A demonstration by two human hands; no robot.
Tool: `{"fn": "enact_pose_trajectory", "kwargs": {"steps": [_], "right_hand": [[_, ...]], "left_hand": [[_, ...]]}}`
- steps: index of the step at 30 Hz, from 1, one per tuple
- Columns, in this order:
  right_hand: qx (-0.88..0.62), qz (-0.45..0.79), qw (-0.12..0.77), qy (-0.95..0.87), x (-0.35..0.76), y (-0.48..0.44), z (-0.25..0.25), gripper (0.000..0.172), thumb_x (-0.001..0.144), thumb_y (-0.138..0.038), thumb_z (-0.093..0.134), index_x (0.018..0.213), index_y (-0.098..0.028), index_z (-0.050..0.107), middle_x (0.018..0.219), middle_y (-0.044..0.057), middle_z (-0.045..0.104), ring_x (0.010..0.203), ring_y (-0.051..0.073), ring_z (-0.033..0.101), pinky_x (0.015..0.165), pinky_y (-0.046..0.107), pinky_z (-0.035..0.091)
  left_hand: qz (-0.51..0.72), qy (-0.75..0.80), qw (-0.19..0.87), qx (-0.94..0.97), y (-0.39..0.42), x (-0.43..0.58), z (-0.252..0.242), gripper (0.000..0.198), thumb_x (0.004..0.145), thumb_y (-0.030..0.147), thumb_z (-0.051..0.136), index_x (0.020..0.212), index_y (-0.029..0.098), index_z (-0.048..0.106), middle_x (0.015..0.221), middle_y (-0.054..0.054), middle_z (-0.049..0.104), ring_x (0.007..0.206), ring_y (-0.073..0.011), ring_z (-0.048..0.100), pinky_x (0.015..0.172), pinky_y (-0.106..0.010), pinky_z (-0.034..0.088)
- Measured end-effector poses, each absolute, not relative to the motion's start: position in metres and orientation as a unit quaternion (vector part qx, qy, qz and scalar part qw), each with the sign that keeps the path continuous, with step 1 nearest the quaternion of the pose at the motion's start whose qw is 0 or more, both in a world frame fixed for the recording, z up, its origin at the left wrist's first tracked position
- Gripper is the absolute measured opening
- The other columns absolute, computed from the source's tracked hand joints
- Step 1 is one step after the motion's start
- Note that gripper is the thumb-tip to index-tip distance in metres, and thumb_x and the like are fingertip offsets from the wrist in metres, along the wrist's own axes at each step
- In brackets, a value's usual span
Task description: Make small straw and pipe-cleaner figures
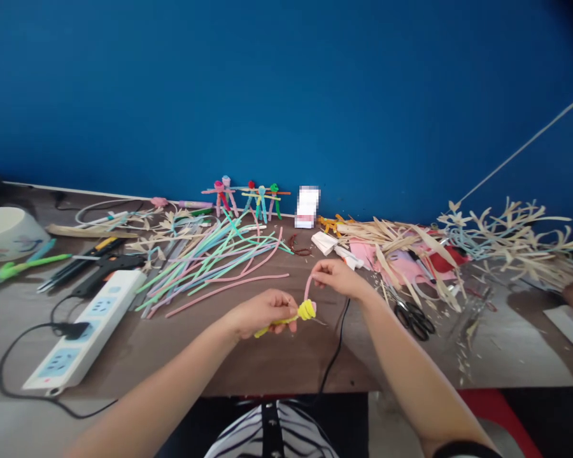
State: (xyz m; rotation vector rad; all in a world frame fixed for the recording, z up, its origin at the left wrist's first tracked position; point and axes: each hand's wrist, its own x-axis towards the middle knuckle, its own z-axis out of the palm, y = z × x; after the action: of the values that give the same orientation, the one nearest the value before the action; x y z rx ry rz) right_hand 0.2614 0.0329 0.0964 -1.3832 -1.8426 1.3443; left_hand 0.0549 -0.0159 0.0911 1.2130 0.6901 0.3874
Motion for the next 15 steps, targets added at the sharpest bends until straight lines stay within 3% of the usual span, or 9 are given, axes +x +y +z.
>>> {"fn": "enact_pose_trajectory", "kwargs": {"steps": [9, 15], "right_hand": [[-0.454, 0.093, 0.149, -0.874, 0.210, 0.001, 0.148, 0.012, 0.078, -0.020, 0.045, 0.074, -0.017, 0.056, 0.074, 0.001, 0.061, 0.067, 0.013, 0.052, 0.058, 0.024, 0.030], [-0.388, 0.039, 0.083, -0.917, 0.204, -0.012, 0.154, 0.015, 0.081, -0.020, 0.042, 0.076, -0.017, 0.055, 0.073, 0.002, 0.059, 0.065, 0.012, 0.051, 0.055, 0.024, 0.026]], "left_hand": [[0.153, 0.429, 0.590, 0.667, -0.016, 0.071, 0.084, 0.022, 0.070, 0.029, 0.045, 0.062, 0.011, 0.055, 0.057, -0.002, 0.059, 0.038, -0.0053, 0.038, 0.038, -0.018, 0.026], [0.159, 0.423, 0.597, 0.662, -0.015, 0.073, 0.078, 0.013, 0.064, 0.015, 0.046, 0.056, 0.012, 0.056, 0.049, -0.001, 0.056, 0.035, -0.0059, 0.036, 0.037, -0.019, 0.027]]}}
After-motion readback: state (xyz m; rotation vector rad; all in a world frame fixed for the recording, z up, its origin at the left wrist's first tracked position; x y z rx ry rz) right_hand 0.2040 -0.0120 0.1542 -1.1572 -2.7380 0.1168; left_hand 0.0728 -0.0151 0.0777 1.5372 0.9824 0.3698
